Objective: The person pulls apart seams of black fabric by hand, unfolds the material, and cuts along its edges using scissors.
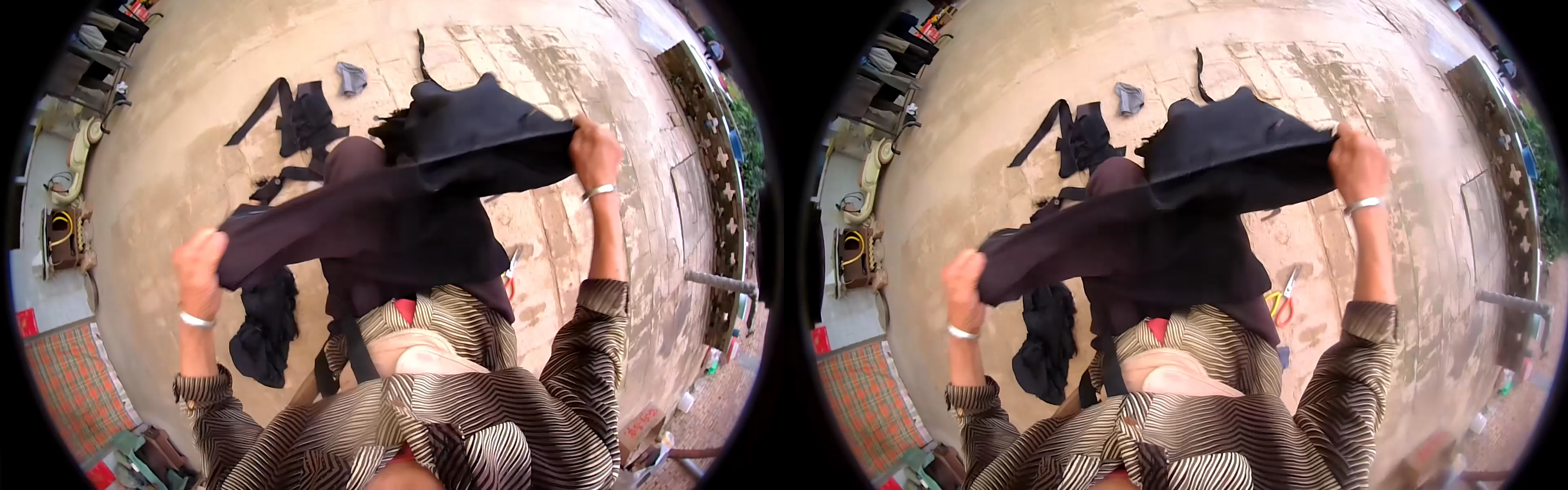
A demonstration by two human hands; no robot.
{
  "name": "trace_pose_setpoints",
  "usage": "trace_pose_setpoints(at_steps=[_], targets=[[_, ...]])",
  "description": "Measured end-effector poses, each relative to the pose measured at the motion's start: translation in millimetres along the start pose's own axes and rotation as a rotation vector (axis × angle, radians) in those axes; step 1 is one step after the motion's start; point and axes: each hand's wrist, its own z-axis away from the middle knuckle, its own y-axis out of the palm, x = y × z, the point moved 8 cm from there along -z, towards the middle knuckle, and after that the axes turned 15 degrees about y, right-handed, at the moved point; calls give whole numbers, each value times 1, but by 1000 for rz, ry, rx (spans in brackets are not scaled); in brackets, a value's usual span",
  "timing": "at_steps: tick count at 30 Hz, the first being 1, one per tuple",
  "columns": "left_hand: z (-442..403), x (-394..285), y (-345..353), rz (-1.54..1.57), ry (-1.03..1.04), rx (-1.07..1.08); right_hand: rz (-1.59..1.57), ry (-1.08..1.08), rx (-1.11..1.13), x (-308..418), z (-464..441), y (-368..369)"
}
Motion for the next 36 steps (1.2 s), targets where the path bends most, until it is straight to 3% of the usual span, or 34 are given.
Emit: trace_pose_setpoints(at_steps=[2, 3, 6, 7, 11, 13, 15, 18, 20, 21, 23, 24, 25, 27, 31, 36], targets=[[17, 44, 51, 95, -142, 89, -51, 2, 173, -5, 37, 44], [15, 53, 68, 20, -35, 210, -120, -10, 221, 3, 57, 52], [11, 84, 97, -64, -110, 360, -112, -3, 523, 10, 82, 70], [11, 88, 104, -153, -106, 420, -107, -4, 538, 9, 87, 71], [-22, 52, 127, -331, 148, 334, -302, -71, 453, 37, 77, 52], [-42, 18, 147, -194, 298, 268, -631, -140, 406, 76, 77, 22], [-57, -8, 174, -164, 425, 308, -709, -270, 468, 119, 89, 3], [-76, -27, 213, -68, 535, 379, -625, -392, 362, 154, 106, 7], [-83, -14, 241, 177, 347, 519, -587, -412, 303, 163, 108, 15], [-87, -14, 243, 177, 347, 519, -587, -412, 303, 163, 108, 19], [-87, -3, 260, 196, 172, 720, -536, -499, 267, 168, 110, 23], [-93, -6, 257, 302, 271, 563, -536, -522, 240, 171, 111, 19], [-94, -3, 258, 301, 273, 564, -535, -519, 238, 172, 112, 21], [-93, 7, 263, 512, 30, 621, -529, -568, 234, 175, 115, 27], [-89, -4, 259, 566, -72, 623, -646, -520, 148, 172, 109, 21], [-97, -13, 260, 380, 49, 634, -518, -538, 118, 178, 104, 24]])
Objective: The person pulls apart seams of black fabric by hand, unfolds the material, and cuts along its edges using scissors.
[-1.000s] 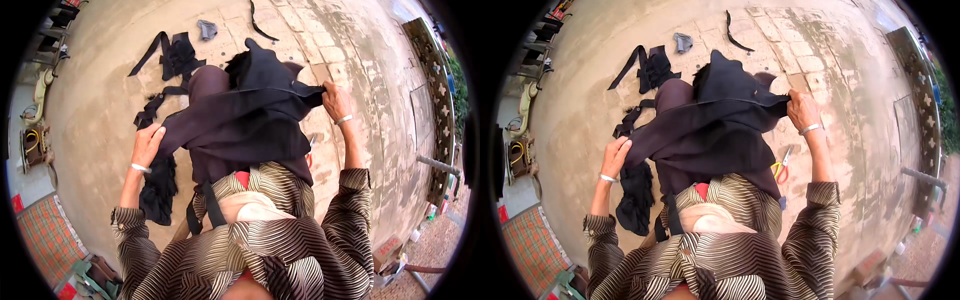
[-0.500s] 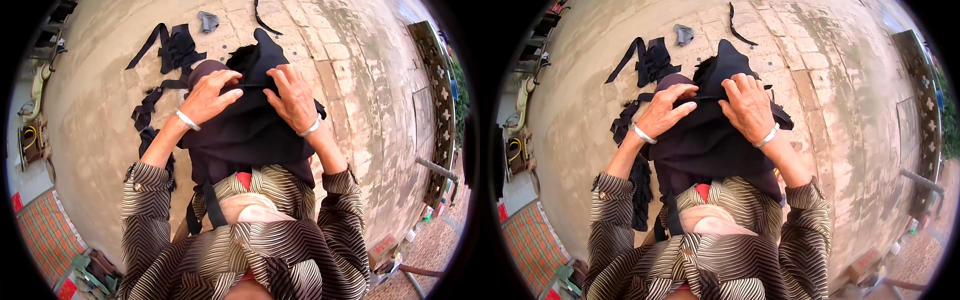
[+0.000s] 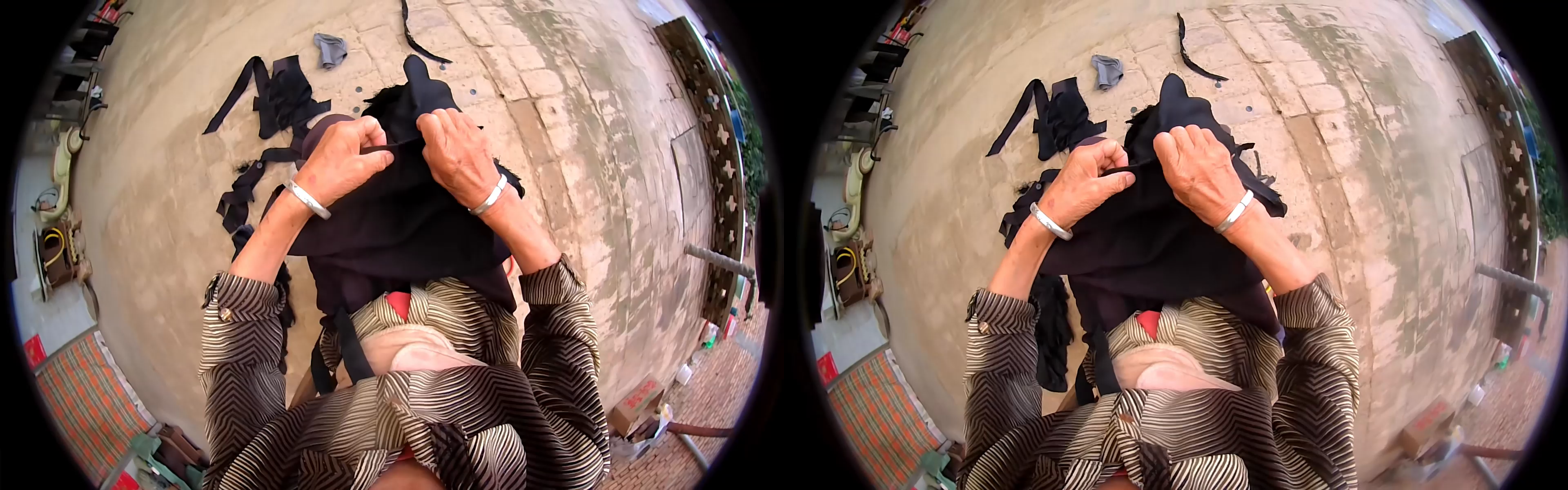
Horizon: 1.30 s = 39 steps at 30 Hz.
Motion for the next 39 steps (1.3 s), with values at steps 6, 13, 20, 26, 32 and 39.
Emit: trace_pose_setpoints(at_steps=[6, 13, 20, 26, 32, 39], targets=[[6, -32, 0, -222, 169, -22, 157, -102, -8, 1, -8, -1], [29, -85, -2, -239, 292, -100, 211, -254, -154, -4, -18, -29], [96, -93, -46, -247, 172, -225, 397, 345, -167, -166, -6, -55], [132, -100, -64, -265, 136, -346, 475, 461, -135, -192, -11, -77], [170, -94, -76, -215, 41, -495, 498, 414, -95, -168, -15, -69], [117, 7, -62, -455, -81, -36, 171, 481, 231, -160, 2, -5]])
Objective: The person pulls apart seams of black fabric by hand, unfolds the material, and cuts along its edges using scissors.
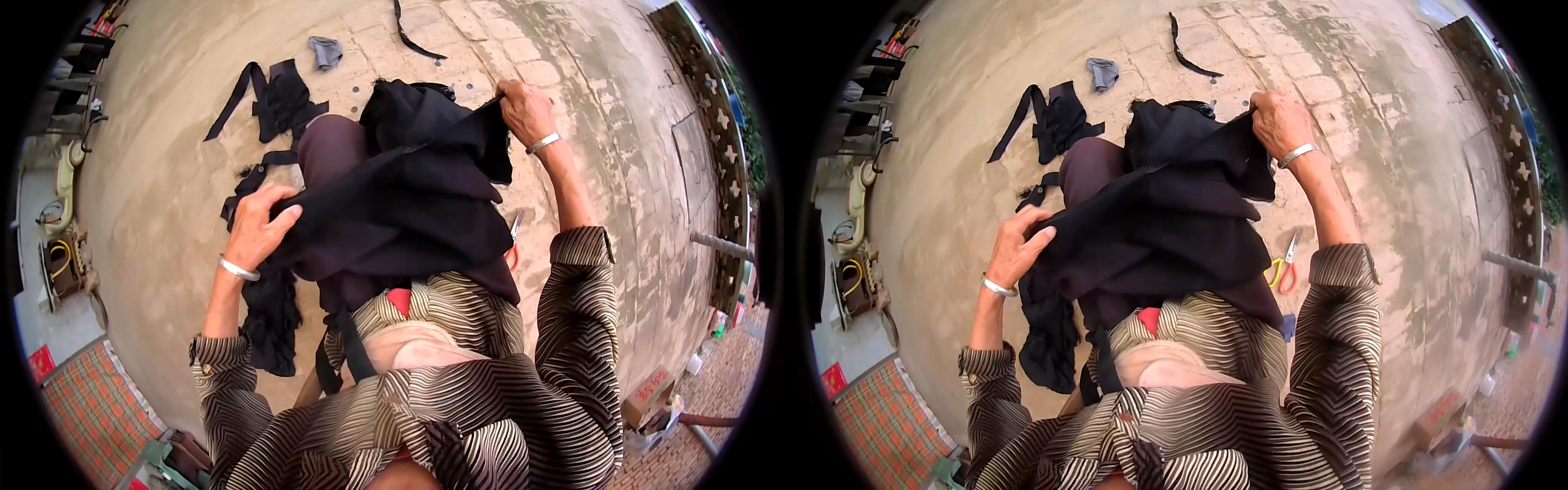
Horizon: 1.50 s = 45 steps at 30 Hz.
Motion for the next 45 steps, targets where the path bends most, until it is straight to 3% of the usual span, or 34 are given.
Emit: trace_pose_setpoints(at_steps=[1, 3, 4, 6, 9, 12, 13, 17, 19, 23, 25, 30, 35, 39, 44, 45], targets=[[-11, 0, 6, 6, -2, 2, -14, -3, 63, 1, 2, 4], [-35, -35, 6, -103, 297, -129, -96, 3, 156, 5, 6, 6], [-47, -40, 11, -98, 294, -131, -92, 1, 160, 8, 9, 5], [-69, -55, 24, -59, 353, -111, -340, -208, 30, 44, 24, -24], [-89, -83, 48, -52, 461, -87, -455, -328, 95, 88, 58, -41], [-102, -77, 60, -19, 386, -58, -420, -439, 71, 108, 73, -30], [-104, -79, 58, -3, 445, -118, -366, -486, 64, 111, 78, -23], [-104, -82, 59, 27, 414, -61, -481, -417, 121, 102, 72, -7], [-105, -71, 62, 245, 122, 21, -567, -415, 67, 104, 71, -14], [-108, -79, 61, 348, 169, -42, -640, -353, 56, 102, 70, -18], [-108, -79, 63, 336, 156, -5, -451, -470, -114, 107, 74, -18], [-105, -74, 79, 361, 66, 87, -126, -528, -298, 110, 78, -13], [-93, -94, 82, 320, 145, -156, -60, -521, -455, 106, 74, -6], [-85, -99, 84, 287, 182, -274, -133, -542, -458, 107, 73, 2], [-81, -107, 81, 254, 183, -273, -180, -592, -369, 107, 67, 12], [-77, -112, 80, 212, 185, -254, -130, -379, -414, 87, 54, 21]])
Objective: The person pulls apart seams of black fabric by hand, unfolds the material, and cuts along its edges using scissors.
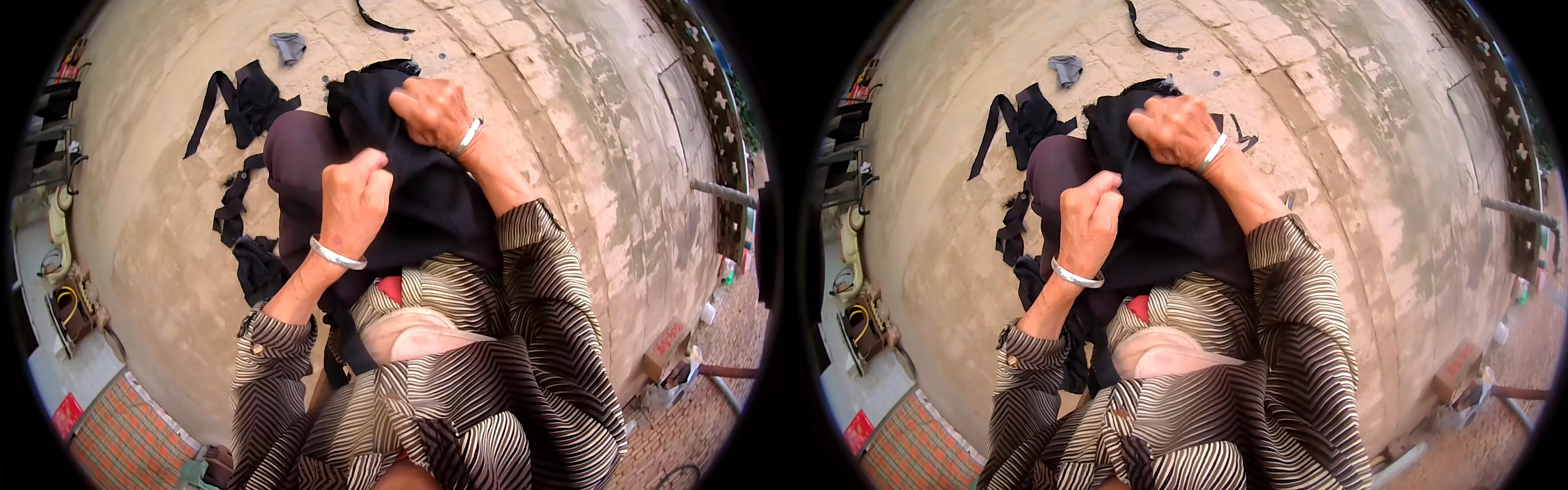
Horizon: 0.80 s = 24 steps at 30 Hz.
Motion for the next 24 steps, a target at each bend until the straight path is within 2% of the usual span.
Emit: trace_pose_setpoints(at_steps=[1, 2, 3, 4, 5, 7, 10, 12, 15, 20, 23, 24], targets=[[15, -25, 2, -17, 275, 19, 99, 193, -42, -33, 1, 10], [39, -28, 1, 58, 185, 45, 254, 592, 207, -110, 9, 32], [59, -27, -3, 120, 80, 59, 194, 585, 140, -116, 10, 11], [61, -5, -10, 107, 12, 16, 107, 485, 7, -103, 9, 3], [63, 14, -15, 125, -51, 8, 90, 474, -22, -97, 6, -3], [49, 14, -34, 95, -216, 15, 111, 600, 26, -103, 7, -6], [33, 11, -47, 133, -63, -17, 72, 615, -29, -114, -9, -17], [35, 14, -47, 206, -142, 24, 82, 594, -62, -114, -11, -28], [36, 15, -49, 72, -48, 44, 148, 495, -67, -115, -21, -41], [33, 3, -61, 73, -77, -5, 224, 330, -43, -111, -39, -54], [26, 7, -67, 120, -96, -11, 274, 341, 0, -115, -51, -56], [23, 10, -67, 193, -137, -32, 236, 403, 59, -115, -54, -58]])
